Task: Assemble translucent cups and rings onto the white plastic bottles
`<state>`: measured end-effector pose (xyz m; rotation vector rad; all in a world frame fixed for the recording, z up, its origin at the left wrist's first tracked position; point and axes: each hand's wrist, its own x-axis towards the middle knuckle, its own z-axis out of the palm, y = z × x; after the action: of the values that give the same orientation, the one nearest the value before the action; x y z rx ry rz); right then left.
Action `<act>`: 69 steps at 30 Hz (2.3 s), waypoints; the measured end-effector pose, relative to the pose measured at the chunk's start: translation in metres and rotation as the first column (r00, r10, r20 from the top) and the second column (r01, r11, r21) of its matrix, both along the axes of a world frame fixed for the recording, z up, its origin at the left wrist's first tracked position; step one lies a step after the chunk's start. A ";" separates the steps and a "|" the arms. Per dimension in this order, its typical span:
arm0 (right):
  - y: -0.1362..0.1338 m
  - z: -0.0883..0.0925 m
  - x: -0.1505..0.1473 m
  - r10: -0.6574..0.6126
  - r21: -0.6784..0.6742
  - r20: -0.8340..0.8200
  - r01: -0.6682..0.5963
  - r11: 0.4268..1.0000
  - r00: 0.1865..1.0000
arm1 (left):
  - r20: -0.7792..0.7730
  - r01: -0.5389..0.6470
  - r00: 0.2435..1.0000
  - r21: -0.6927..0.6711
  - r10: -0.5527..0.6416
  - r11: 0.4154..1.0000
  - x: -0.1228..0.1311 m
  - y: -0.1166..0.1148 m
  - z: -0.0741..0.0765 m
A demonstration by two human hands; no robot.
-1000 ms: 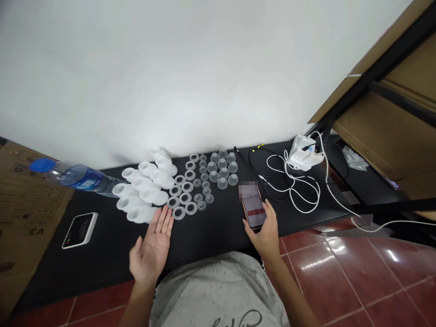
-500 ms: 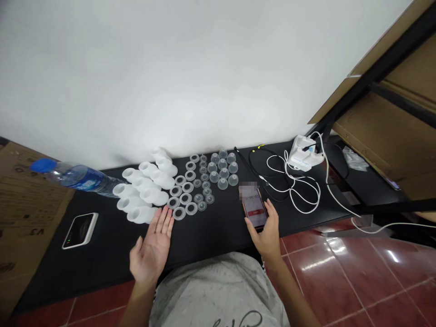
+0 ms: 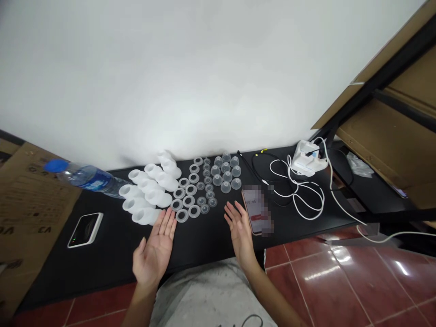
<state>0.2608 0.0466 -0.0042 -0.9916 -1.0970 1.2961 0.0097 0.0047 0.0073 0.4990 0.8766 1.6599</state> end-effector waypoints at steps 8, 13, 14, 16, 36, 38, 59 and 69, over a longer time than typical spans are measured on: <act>0.021 -0.001 -0.008 -0.017 -0.204 -0.308 -0.049 0.978 0.951 | 0.067 0.014 0.998 0.094 -0.021 0.995 -0.001 0.001 -0.013; 0.033 0.012 -0.012 -0.065 -0.314 -0.429 -0.081 0.946 0.901 | 0.069 -0.016 0.998 0.114 0.008 0.993 -0.002 -0.008 -0.020; 0.035 0.013 -0.013 -0.056 -0.317 -0.433 -0.094 0.944 0.900 | 0.057 -0.036 0.998 0.102 0.030 0.994 -0.003 -0.012 -0.021; 0.040 0.012 -0.015 -0.036 -0.321 -0.437 -0.118 0.940 0.899 | 0.021 -0.087 0.996 0.070 0.086 0.994 -0.008 -0.020 -0.021; 0.042 -0.011 -0.019 0.069 -0.197 -0.388 -0.156 0.968 0.919 | -0.997 0.078 0.021 -0.073 -0.075 0.994 0.013 -0.004 -0.009; 0.041 -0.012 -0.020 0.067 -0.192 -0.370 -0.146 0.971 0.927 | -0.994 0.079 -0.095 -0.064 -0.057 0.995 0.016 0.001 -0.009; 0.061 -0.007 -0.019 -0.126 0.161 0.391 0.068 0.985 0.912 | -0.957 0.143 -0.282 0.032 0.072 0.989 0.024 -0.009 -0.008; 0.067 -0.017 -0.027 -0.146 0.259 0.473 0.021 0.966 0.869 | -0.998 0.265 -0.041 0.030 0.043 0.964 0.035 0.002 0.004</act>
<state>0.2334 0.1133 -0.0214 -1.1961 -1.5411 0.8220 0.0445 0.0062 0.0113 2.1269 1.6241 0.9307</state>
